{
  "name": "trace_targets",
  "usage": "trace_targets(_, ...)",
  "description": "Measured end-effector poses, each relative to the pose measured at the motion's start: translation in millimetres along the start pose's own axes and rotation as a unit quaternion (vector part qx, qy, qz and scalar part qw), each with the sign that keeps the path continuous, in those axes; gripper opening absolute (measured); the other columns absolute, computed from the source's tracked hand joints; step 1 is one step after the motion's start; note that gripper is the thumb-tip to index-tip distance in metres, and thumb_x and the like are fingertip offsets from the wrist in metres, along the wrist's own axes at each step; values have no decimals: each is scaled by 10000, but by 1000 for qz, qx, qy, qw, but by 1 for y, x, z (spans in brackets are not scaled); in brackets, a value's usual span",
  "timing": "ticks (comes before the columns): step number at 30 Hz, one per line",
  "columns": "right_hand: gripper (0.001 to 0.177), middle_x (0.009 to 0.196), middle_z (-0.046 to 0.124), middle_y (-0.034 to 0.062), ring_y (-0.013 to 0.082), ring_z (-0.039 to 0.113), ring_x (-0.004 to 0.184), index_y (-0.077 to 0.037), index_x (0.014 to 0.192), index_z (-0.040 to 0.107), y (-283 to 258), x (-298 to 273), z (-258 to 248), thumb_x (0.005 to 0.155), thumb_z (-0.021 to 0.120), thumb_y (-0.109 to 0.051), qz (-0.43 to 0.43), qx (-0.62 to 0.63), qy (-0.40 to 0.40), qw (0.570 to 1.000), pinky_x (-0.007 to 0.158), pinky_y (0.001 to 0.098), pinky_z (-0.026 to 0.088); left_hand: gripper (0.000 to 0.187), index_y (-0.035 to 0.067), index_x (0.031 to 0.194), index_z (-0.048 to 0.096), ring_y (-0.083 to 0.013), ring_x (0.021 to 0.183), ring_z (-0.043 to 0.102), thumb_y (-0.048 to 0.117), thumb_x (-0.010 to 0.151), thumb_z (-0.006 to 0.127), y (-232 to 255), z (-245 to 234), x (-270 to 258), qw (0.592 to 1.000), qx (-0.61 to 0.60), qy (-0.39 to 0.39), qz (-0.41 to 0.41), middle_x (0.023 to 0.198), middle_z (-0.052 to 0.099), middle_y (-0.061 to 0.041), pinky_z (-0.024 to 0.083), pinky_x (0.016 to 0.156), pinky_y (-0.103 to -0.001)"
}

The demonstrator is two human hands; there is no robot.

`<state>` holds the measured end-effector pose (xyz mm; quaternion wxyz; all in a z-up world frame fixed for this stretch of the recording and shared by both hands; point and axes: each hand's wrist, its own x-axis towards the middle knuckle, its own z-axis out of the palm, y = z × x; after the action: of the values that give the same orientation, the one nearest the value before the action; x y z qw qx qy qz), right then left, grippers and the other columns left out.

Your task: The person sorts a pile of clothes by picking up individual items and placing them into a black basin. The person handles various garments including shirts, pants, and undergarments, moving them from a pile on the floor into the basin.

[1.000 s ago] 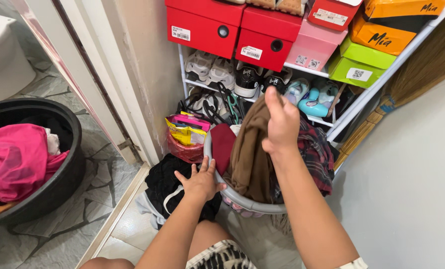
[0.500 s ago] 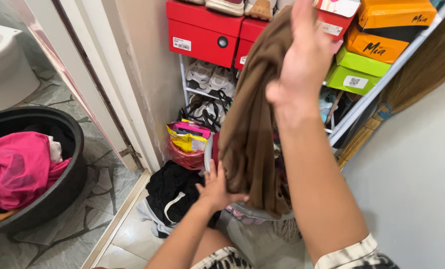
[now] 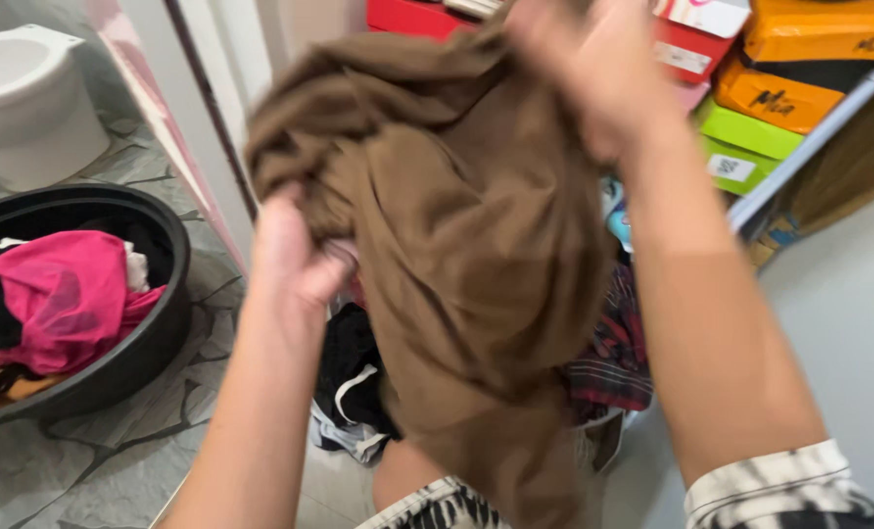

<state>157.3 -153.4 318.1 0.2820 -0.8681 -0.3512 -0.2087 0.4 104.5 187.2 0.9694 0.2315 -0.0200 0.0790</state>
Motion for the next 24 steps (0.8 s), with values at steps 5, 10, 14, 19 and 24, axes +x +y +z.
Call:
trace_targets(5, 1301, 1641, 346, 250, 319, 319, 1519, 55, 1608, 151, -45, -75, 116, 674, 968, -338, -211, 300, -267, 891, 1244, 397, 256, 536, -14, 1421, 529, -333, 1317, 615, 384, 1108, 354, 38, 34, -35, 991, -64, -87, 82, 1434, 608, -194, 505, 1149, -511)
trace_targets(10, 518, 1356, 675, 147, 248, 653, 1156, -38, 1373, 635, -98, -116, 245, 911, 720, -256, 208, 575, -270, 744, 977, 436, 547, 514, 38, 1339, 579, -334, 1253, 621, 437, 1050, 432, 47, 3, -58, 995, -11, -28, 99, 1354, 634, -153, 507, 1084, -536)
trace_targets(14, 416, 1308, 668, 95, 230, 675, 1110, -110, 1379, 582, -105, -117, 285, 1017, 536, -311, 340, 681, -254, 597, 929, 413, 562, 559, 87, 1360, 613, -291, 1261, 644, 483, 986, 488, 59, -59, -92, 959, 76, 208, 175, 1380, 672, -90, 501, 1081, -503)
trace_targets(19, 430, 1288, 665, 98, 269, 681, 1096, -153, 1414, 514, -146, -131, 318, 989, 485, -212, 371, 691, -274, 557, 918, 463, 571, 606, 135, 1380, 608, -322, 1260, 597, 559, 957, 515, 40, -135, -136, 961, -136, 239, 31, 1363, 673, -108, 471, 1050, -522)
trace_targets(24, 493, 1408, 613, 85, 223, 613, 1266, -105, 1498, 484, -167, -117, 321, 1017, 592, -117, 175, 760, -324, 536, 1072, 391, 508, 586, 154, 1413, 548, -332, 1332, 561, 527, 963, 505, 101, -163, -136, 957, -23, 250, 142, 1469, 579, -91, 447, 1099, -604)
